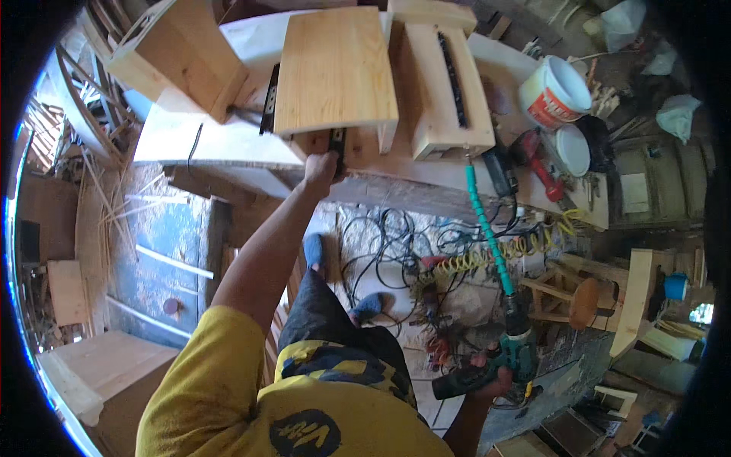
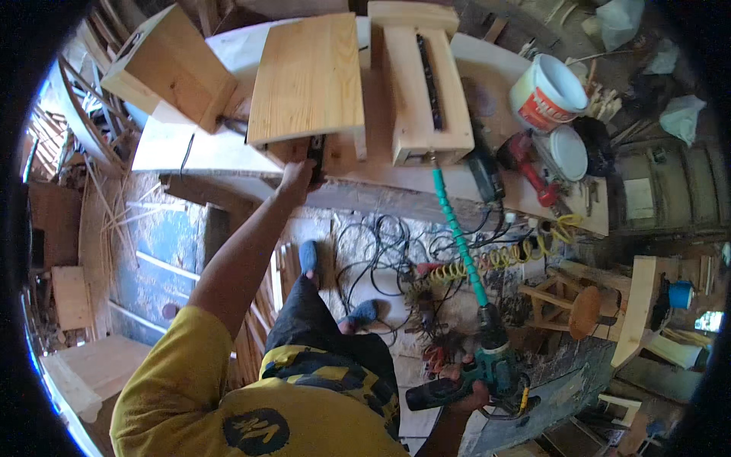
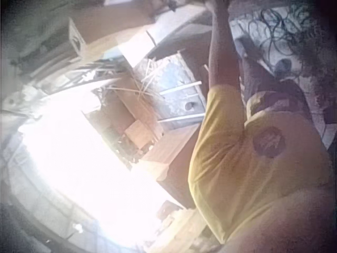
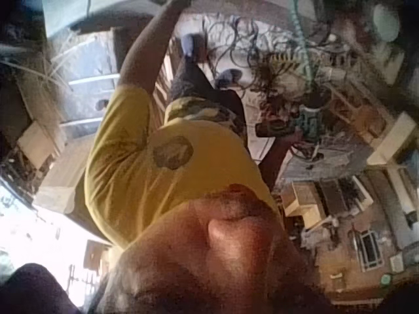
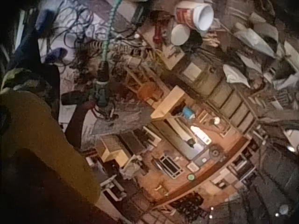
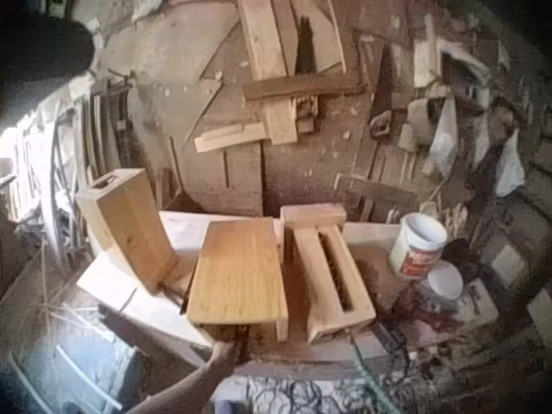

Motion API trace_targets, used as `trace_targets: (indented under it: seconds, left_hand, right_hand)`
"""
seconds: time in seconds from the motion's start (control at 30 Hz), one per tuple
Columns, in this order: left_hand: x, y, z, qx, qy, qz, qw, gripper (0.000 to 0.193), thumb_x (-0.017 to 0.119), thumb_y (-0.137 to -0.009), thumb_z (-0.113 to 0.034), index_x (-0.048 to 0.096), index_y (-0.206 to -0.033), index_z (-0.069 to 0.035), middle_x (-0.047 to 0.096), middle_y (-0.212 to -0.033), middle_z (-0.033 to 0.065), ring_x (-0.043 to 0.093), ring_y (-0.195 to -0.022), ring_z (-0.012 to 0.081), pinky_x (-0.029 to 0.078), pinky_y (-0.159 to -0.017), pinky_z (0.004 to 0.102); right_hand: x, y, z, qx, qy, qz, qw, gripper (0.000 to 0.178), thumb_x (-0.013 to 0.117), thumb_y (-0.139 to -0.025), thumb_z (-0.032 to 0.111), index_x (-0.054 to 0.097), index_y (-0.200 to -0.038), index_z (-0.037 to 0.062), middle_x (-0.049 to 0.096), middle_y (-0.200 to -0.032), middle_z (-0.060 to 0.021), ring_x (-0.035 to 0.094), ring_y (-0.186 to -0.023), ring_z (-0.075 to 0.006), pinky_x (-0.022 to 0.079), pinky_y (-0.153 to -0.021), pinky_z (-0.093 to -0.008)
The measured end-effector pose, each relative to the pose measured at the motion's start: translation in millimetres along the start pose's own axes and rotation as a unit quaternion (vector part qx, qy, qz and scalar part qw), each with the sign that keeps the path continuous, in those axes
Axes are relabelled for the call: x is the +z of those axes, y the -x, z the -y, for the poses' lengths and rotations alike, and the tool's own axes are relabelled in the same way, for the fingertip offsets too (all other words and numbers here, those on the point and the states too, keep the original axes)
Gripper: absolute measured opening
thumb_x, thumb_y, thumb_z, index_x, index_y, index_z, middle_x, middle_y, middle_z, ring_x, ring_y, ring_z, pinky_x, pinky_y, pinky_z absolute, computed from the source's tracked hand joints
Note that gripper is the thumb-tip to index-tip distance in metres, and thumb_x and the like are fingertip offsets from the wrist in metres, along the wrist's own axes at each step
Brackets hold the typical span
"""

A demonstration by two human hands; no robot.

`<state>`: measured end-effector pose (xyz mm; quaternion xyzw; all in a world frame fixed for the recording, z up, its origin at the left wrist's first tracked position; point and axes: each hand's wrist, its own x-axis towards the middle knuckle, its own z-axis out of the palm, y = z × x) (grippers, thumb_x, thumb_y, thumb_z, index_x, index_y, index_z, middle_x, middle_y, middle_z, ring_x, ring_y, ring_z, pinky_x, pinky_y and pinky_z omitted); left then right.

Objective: Assemble small wooden boxes by drilling screws into the wooden panels.

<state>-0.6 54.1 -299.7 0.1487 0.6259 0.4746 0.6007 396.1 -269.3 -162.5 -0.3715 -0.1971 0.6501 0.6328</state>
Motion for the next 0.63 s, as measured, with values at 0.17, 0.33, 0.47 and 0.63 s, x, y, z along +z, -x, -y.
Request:
trace_targets:
  seconds: [0.17, 0.33, 0.47, 0.63]
  left_hand:
    - [2.5, 12.4, 3.8, -0.008, 0.048, -0.007, 0.999, 0.020, 0.050, -0.079, -0.016, 0.049, -0.089, 0.001, 0.056, -0.072, 0.0132, 0.056, -0.055, 0.0217, 0.046, -0.043, 0.0304]
    - [-3.4, 4.1, 4.2, -0.017, 0.021, 0.055, 0.998, 0.016, 0.053, -0.082, -0.018, 0.052, -0.092, -0.005, 0.054, -0.068, 0.0078, 0.056, -0.058, 0.0198, 0.046, -0.045, 0.0319]
    - [-1.7, -1.1, 9.8, -0.022, 0.040, 0.067, 0.997, 0.020, 0.054, -0.085, -0.024, 0.053, -0.093, -0.005, 0.057, -0.068, 0.0094, 0.057, -0.054, 0.0205, 0.045, -0.045, 0.0299]
    - [7.2, 4.6, 5.1, -0.022, 0.073, 0.067, 0.995, 0.036, 0.060, -0.084, -0.035, 0.049, -0.109, -0.012, 0.061, -0.076, 0.0100, 0.060, -0.058, 0.0220, 0.050, -0.048, 0.0303]
  right_hand:
    - [27.4, -45.1, 18.4, -0.110, -0.047, 0.017, 0.993, 0.048, 0.056, -0.076, 0.022, 0.038, -0.113, -0.0023, 0.050, -0.102, -0.0134, 0.050, -0.072, -0.0210, 0.043, -0.067, -0.0350]
    - [58.8, -100.3, 30.6, -0.196, -0.030, -0.064, 0.978, 0.041, 0.053, -0.079, 0.021, 0.044, -0.111, -0.0021, 0.053, -0.097, -0.0096, 0.049, -0.074, -0.0188, 0.044, -0.067, -0.0333]
    - [96.1, -154.1, 37.5, -0.172, -0.087, -0.070, 0.979, 0.039, 0.051, -0.081, 0.022, 0.046, -0.112, -0.0013, 0.053, -0.099, -0.0089, 0.052, -0.075, -0.0199, 0.047, -0.069, -0.0333]
    - [65.4, -248.5, 46.2, -0.141, -0.060, -0.039, 0.987, 0.049, 0.051, -0.081, 0.033, 0.042, -0.121, 0.0063, 0.055, -0.104, -0.0108, 0.054, -0.091, -0.0222, 0.046, -0.080, -0.0410]
